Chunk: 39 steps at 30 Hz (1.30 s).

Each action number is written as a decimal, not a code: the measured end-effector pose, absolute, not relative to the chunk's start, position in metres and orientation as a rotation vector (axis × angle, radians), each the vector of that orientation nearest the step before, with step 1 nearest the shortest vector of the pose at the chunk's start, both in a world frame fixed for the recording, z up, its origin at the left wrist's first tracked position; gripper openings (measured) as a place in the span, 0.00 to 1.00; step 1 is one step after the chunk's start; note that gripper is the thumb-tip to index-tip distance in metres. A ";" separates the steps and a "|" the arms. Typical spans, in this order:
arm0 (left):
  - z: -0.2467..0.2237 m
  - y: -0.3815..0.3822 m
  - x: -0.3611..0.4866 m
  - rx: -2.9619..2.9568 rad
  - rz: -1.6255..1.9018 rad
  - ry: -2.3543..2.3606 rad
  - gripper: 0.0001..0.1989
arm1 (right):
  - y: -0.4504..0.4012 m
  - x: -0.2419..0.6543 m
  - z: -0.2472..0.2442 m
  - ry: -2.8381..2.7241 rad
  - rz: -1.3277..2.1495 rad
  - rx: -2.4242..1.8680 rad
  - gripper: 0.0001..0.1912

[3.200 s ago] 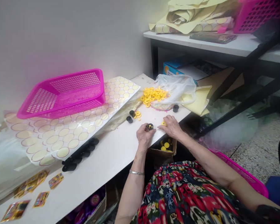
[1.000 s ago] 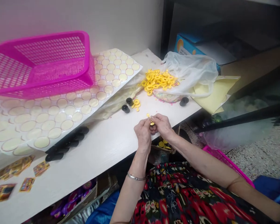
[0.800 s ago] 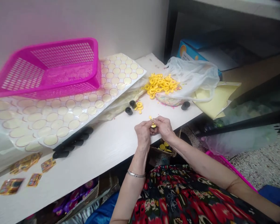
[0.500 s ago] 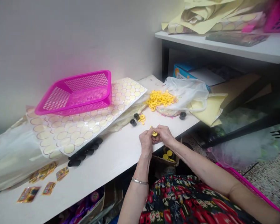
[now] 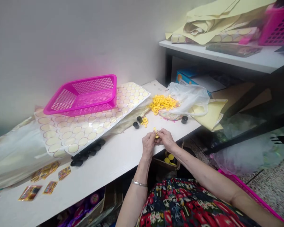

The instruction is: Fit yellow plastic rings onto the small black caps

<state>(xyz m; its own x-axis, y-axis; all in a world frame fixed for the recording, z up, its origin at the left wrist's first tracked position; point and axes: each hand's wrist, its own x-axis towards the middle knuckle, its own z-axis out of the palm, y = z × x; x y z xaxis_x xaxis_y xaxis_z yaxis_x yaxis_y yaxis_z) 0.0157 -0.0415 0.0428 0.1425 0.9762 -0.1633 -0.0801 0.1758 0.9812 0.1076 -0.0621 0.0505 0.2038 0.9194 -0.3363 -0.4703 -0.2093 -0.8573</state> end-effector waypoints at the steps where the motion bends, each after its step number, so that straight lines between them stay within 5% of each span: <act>1: 0.045 -0.044 0.013 1.089 1.009 1.059 0.17 | -0.064 0.108 0.052 -0.485 1.393 -1.161 0.16; 11: 0.063 -0.082 0.005 1.412 1.042 0.972 0.17 | -0.115 0.130 0.081 -0.473 1.622 -1.037 0.14; 26: 0.090 -0.105 -0.008 2.025 0.666 0.614 0.14 | -0.136 0.163 0.072 -0.838 1.997 -0.893 0.27; 33: 0.085 -0.140 -0.006 2.014 0.739 0.656 0.18 | -0.182 0.144 0.078 -0.508 1.919 -0.950 0.17; 39: 0.070 -0.164 -0.019 1.729 0.793 0.653 0.18 | -0.216 0.148 0.057 -0.161 2.062 -0.904 0.25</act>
<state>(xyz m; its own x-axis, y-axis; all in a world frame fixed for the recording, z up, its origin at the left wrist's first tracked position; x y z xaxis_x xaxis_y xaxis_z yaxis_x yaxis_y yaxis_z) -0.0187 -0.1636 0.0704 0.6281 0.7546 0.1900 0.0413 -0.2761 0.9602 0.1478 -0.2155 0.0566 -0.3715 0.7536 -0.5423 -0.6602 -0.6251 -0.4163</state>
